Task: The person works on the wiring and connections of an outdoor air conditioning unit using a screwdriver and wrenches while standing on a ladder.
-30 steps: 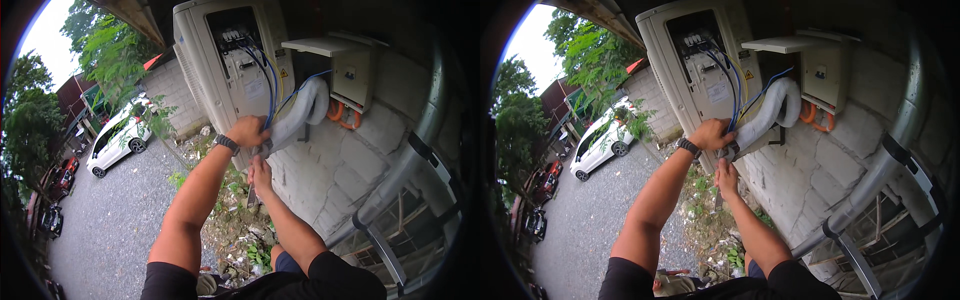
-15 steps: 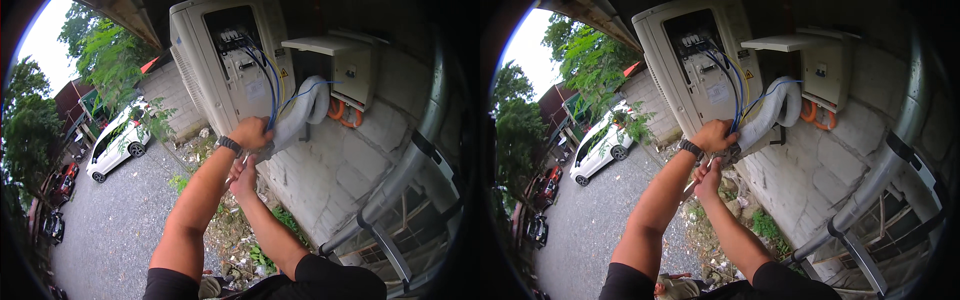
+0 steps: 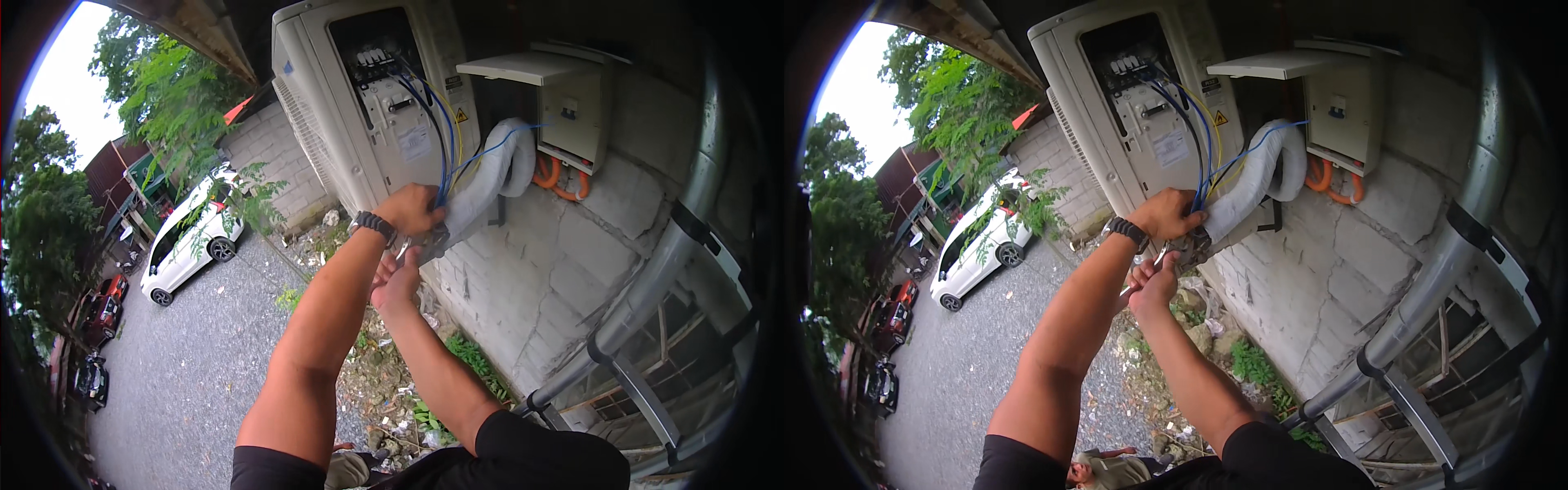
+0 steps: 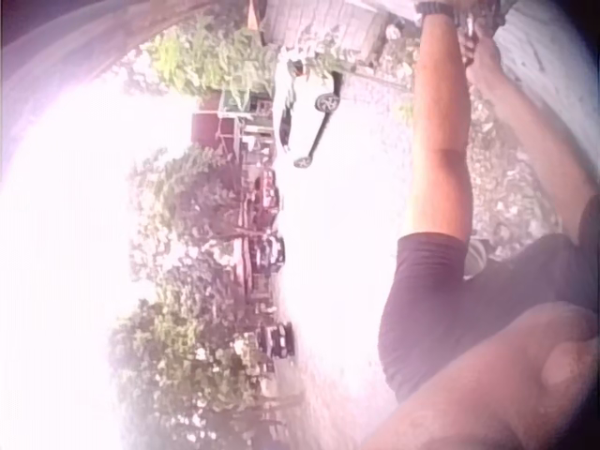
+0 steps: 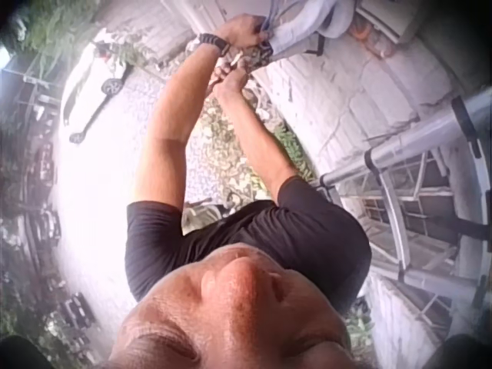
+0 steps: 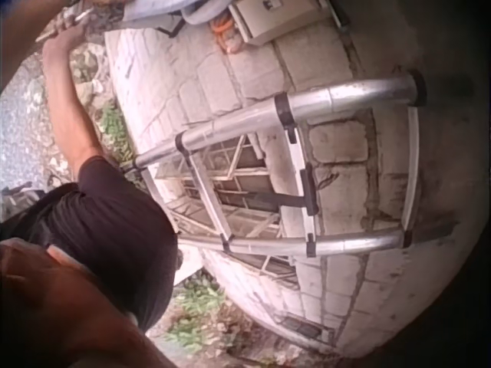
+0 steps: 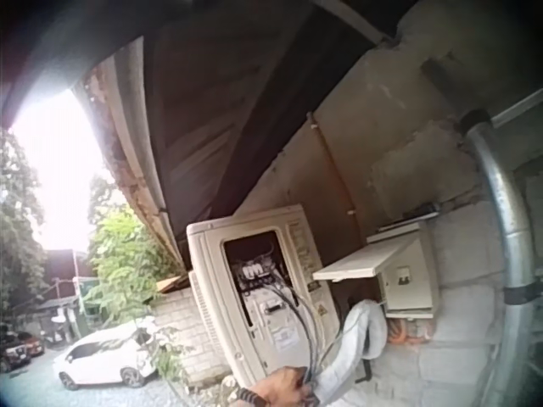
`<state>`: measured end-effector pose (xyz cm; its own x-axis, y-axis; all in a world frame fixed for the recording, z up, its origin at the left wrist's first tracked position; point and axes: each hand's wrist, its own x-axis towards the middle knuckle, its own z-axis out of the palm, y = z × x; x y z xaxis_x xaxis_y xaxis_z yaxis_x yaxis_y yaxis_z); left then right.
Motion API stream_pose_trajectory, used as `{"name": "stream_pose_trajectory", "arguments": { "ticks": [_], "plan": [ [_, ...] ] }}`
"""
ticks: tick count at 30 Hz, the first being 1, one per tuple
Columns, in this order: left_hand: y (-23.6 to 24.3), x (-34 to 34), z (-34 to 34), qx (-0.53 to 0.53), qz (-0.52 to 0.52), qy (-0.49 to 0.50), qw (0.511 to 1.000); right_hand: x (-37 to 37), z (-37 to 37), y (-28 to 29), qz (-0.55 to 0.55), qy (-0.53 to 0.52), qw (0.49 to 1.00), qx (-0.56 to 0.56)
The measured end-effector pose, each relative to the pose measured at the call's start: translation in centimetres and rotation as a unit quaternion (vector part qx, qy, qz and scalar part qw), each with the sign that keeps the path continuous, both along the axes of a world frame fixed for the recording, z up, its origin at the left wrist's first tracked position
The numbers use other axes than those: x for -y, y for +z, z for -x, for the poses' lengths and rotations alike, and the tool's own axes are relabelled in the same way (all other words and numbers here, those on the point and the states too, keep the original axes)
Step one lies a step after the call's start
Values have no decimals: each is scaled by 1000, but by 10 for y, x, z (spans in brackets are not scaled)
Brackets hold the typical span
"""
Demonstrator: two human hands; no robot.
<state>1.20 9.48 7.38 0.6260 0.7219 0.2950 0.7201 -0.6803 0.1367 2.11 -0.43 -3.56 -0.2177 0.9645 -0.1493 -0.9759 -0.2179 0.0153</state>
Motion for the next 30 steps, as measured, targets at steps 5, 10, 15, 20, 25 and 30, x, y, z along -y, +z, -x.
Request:
{"name": "stream_pose_trajectory", "arguments": {
  "ticks": [5,10,15,20,25,30],
  "plan": [
    [6,5,-3,3,5,15,1000,-5,5,-3,15,-2,1000,-3],
    [6,9,-2,19,37,39,998,17,-3,-32,-54,71,996,26],
    [-1,24,-2,52,20,51,997,55,-47,-91,-49,148,928,339],
    [-40,43,14,266,106,103,953,39,-142,-117,-139,100,689,705],
    [-89,52,19,475,86,119,868,9,-180,-75,-190,40,480,855],
    [-172,77,-20,674,-15,219,706,-10,-196,-64,-279,-88,247,924]
  ]
}}
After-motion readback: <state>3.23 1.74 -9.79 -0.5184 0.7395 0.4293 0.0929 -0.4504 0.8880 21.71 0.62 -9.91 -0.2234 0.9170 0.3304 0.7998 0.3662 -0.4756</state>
